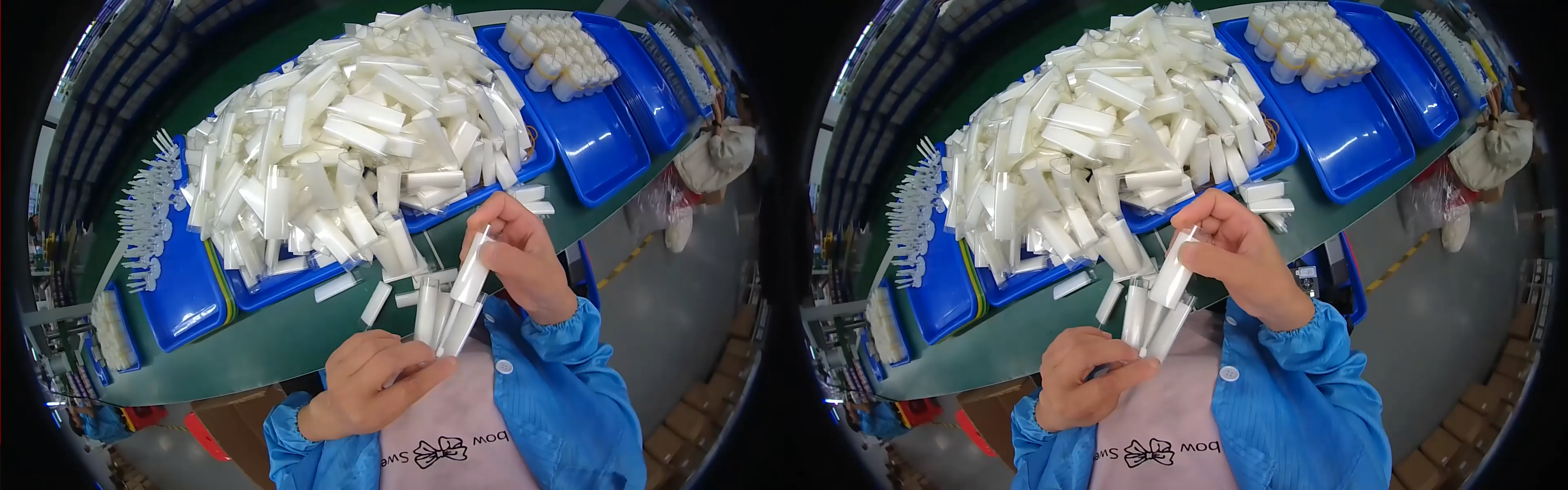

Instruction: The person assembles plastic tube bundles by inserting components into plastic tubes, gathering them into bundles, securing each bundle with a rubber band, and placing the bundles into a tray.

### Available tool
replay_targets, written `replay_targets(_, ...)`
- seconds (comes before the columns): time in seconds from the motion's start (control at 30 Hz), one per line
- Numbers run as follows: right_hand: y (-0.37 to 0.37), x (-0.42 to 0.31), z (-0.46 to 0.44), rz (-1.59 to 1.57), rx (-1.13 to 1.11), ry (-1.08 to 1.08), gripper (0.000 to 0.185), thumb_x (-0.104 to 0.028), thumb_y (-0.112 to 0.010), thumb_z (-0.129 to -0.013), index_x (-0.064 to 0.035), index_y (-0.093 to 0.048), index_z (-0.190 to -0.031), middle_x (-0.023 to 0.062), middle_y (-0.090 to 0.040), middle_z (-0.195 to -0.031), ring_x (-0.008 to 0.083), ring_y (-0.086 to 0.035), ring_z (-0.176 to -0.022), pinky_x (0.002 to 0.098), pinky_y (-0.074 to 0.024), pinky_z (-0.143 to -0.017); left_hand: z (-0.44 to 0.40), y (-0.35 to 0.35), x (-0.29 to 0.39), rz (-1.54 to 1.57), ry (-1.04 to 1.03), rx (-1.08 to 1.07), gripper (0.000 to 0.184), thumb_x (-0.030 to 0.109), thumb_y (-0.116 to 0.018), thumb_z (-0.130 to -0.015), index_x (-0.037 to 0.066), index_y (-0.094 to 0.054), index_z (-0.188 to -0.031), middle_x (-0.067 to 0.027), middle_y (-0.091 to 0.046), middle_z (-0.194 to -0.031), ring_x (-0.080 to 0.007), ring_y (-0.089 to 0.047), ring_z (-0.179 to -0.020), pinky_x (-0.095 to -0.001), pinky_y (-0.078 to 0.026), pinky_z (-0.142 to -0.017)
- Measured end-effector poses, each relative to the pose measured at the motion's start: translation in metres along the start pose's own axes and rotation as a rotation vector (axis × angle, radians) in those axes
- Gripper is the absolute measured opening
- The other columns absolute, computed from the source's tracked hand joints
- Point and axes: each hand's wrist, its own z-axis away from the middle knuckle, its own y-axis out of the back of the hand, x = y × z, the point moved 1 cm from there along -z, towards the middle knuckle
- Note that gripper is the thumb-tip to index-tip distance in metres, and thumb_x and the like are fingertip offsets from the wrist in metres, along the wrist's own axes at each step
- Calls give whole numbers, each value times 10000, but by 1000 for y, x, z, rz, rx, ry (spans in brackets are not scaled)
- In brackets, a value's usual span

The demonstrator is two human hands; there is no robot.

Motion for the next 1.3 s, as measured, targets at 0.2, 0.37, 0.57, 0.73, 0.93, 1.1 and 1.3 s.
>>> replay_targets(0.2, -1, -1, 5, 69, -17, -68, 264, 2, -626, -804, -25, -518, -1043, 31, -589, -945, 53, -551, -838, 200, -441, -748, 0, -1, 1, -27, -9, -11, 347, 95, -690, -536, 103, -732, -880, 0, -588, -800, -161, -514, -660, -267, -454, -574)
replay_targets(0.37, -14, 6, 15, 252, -164, 54, 269, -24, -673, -781, -25, -546, -1018, 50, -596, -986, 92, -547, -952, 256, -427, -848, -1, 5, 3, 3, 28, -49, 319, 74, -744, -556, 88, -730, -875, -27, -589, -830, -157, -535, -671, -261, -454, -564)
replay_targets(0.57, -16, 11, 29, 390, -132, 154, 310, -55, -701, -760, -19, -579, -1042, 106, -530, -1139, 143, -528, -1025, 289, -402, -917, 11, 2, 4, 90, 318, 57, 739, -6, -787, -651, 106, -463, -1306, -138, -460, -1249, -218, -605, -960, -341, -519, -776)
replay_targets(0.73, -27, -16, 30, 953, -275, 400, 285, -86, -736, -712, -54, -652, -983, 109, -590, -1037, 285, -525, -1063, 384, -375, -934, 3, -21, -15, 1291, 929, -344, 1002, -21, -735, -730, 81, -79, -1480, -143, -465, -1305, -231, -492, -1196, -362, -410, -987)
replay_targets(0.93, 20, -73, 9, 854, 141, 454, 215, -71, -676, -748, -29, -637, -955, 92, -620, -984, 196, -571, -979, 333, -430, -870, -8, -17, -14, 1716, 973, -463, 838, 65, -719, -750, 43, -245, -1439, -58, -547, -1004, -136, -543, -905, -270, -447, -806)
replay_targets(1.1, 95, -76, -57, 1725, 361, 685, 85, -66, -658, -741, -63, -650, -826, 73, -586, -862, 248, -563, -831, 383, -428, -730, 1, -15, -12, 1695, 1018, -125, 468, 223, -747, -722, 11, -512, -1067, -128, -569, -874, -192, -550, -733, -321, -452, -656)
replay_targets(1.3, 107, -58, -79, 2059, 406, 688, 52, -118, -674, -741, -99, -630, -762, 54, -550, -789, 252, -531, -801, 380, -373, -705, 18, -8, -21, 1674, 947, 41, 360, 239, -746, -734, 56, -518, -944, -134, -583, -827, -222, -563, -712, -333, -457, -642)
